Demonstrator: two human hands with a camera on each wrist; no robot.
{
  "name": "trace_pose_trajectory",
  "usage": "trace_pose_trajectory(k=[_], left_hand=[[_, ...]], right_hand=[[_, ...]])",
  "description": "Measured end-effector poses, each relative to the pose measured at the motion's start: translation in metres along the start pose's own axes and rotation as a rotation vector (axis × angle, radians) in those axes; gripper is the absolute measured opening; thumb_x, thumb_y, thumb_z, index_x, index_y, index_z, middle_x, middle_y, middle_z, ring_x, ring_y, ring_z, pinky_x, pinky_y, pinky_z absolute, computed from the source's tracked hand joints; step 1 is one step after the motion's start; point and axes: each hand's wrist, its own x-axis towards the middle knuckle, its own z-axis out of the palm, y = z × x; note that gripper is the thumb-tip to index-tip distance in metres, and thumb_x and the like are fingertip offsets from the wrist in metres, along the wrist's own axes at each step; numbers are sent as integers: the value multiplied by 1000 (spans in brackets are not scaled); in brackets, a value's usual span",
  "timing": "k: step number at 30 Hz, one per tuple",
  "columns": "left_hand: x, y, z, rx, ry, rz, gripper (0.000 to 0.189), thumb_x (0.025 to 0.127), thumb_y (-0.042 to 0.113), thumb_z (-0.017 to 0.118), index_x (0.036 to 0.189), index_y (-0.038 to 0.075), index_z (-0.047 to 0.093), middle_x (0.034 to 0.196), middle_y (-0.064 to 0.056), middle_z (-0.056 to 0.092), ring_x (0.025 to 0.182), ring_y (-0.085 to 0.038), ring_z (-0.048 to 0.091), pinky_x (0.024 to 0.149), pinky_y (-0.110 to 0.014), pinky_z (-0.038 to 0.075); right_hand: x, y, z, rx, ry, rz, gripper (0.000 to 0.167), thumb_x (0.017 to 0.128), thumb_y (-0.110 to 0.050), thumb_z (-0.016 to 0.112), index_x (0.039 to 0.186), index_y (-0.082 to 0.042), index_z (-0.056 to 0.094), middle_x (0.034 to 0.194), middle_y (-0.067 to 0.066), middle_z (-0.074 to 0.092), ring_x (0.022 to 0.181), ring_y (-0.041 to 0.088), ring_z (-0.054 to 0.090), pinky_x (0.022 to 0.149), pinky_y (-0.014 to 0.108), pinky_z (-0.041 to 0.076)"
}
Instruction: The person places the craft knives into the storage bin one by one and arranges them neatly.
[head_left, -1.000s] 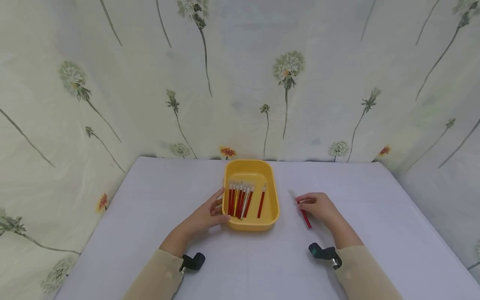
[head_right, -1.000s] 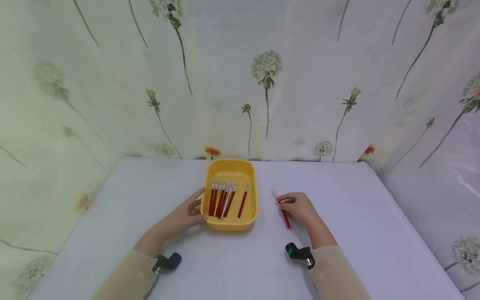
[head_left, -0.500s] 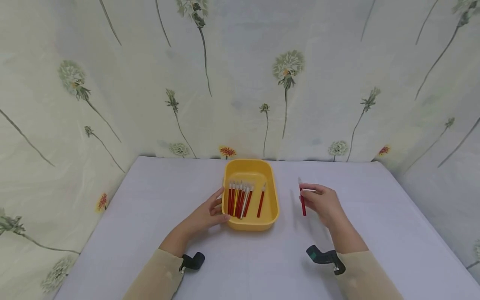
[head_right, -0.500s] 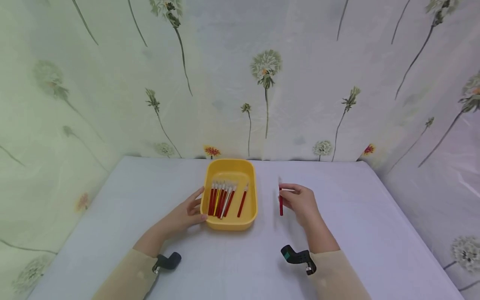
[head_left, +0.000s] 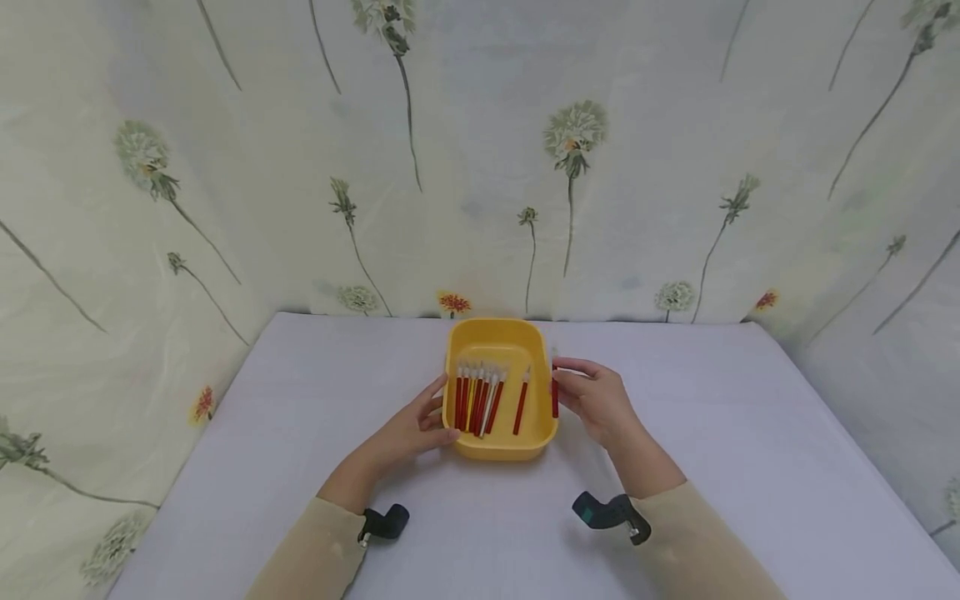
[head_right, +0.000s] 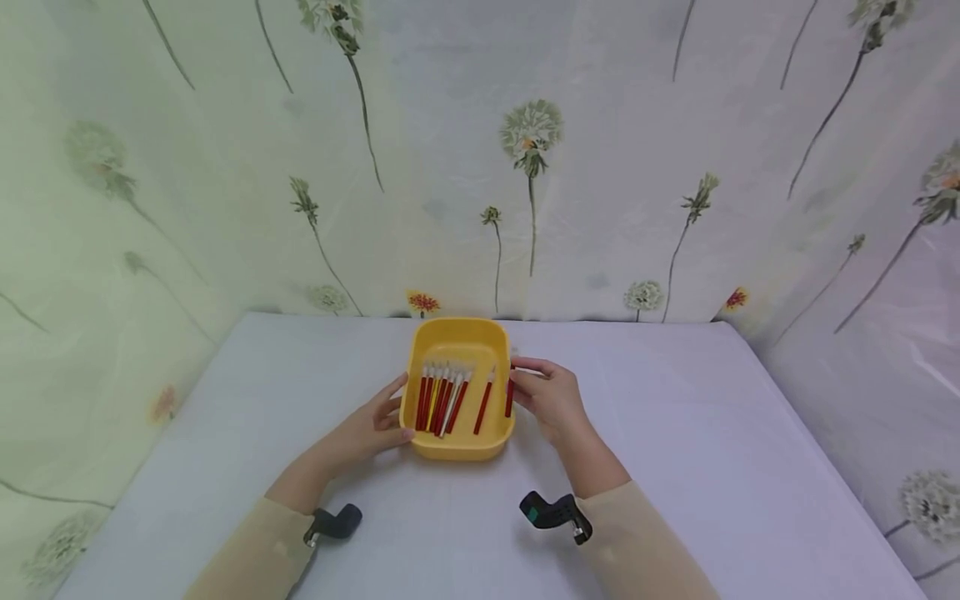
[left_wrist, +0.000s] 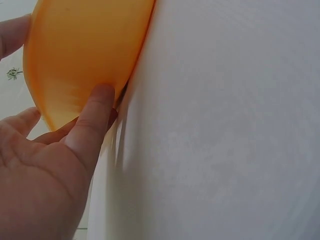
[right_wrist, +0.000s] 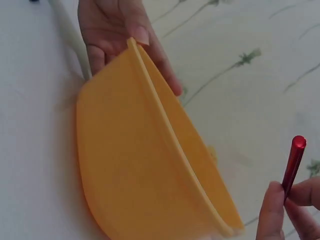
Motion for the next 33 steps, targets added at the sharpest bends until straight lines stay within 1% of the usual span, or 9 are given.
trace_pose_trajectory(k=[2, 5, 9, 15, 18, 22, 25, 29, 33], left_hand=[[-1, 1, 0, -5, -5, 3, 97, 86, 33, 81, 160, 38, 19, 158, -10, 37, 141, -31, 42, 112, -53, 37], [-1, 2, 0, -6, -9, 8, 97, 86, 32, 81, 160, 37, 18, 158, -11, 37, 141, -31, 43, 112, -52, 38], [-1, 2, -1, -10, -16, 12, 97, 86, 32, 80, 160, 37, 18, 158, -11, 37, 141, -31, 42, 112, -52, 37], [-1, 1, -1, -13, -17, 9, 97, 86, 31, 80, 160, 37, 18, 158, -11, 37, 141, -31, 43, 112, -51, 37], [-1, 1, -1, -2, -20, 6, 97, 86, 32, 80, 160, 37, 18, 158, -12, 37, 140, -31, 44, 112, -51, 37], [-1, 0, -1, 0, -27, 12, 97, 87, 31, 79, 161, 35, 16, 158, -13, 36, 141, -32, 43, 112, -51, 38], [-1, -1, -2, -17, -34, 26, 97, 88, 28, 79, 161, 34, 16, 158, -14, 36, 141, -32, 42, 112, -50, 37], [-1, -2, -2, -37, -42, 43, 95, 89, 26, 78, 161, 32, 16, 158, -14, 36, 141, -32, 42, 113, -49, 37], [0, -2, -1, -39, -45, 49, 95, 89, 26, 78, 161, 32, 16, 158, -15, 36, 141, -33, 42, 112, -50, 37]], right_hand=[[-1, 0, 11, 22, -10, 9, 41, 99, -11, 63, 138, 0, 56, 133, 21, 57, 101, 19, 66, 87, 24, 56], [-2, 1, 25, 74, -12, 19, 40, 99, -9, 64, 137, 0, 57, 126, 16, 62, 101, 20, 66, 86, 24, 57], [-3, 4, 45, 165, 9, 36, 37, 98, -7, 64, 134, 1, 59, 118, 12, 64, 100, 21, 67, 82, 23, 57], [-7, 9, 70, 239, 23, 74, 36, 100, -4, 60, 135, 3, 57, 111, 8, 63, 94, 16, 62, 75, 20, 52], [-10, 14, 78, 256, 37, 100, 33, 100, -3, 58, 133, 4, 57, 111, 10, 62, 93, 16, 59, 77, 22, 50], [-10, 20, 84, 296, 77, 118, 28, 100, 0, 56, 128, 5, 58, 117, 15, 59, 93, 17, 57, 81, 24, 50], [-9, 24, 87, 313, 97, 118, 29, 99, 2, 56, 127, 7, 57, 118, 18, 58, 92, 18, 57, 78, 24, 51], [-5, 28, 91, 297, 101, 104, 34, 98, 6, 55, 132, 10, 53, 120, 19, 56, 88, 17, 54, 77, 25, 48], [0, 30, 91, 262, 116, 85, 37, 97, 7, 53, 134, 11, 52, 126, 21, 53, 91, 18, 53, 84, 29, 48]])
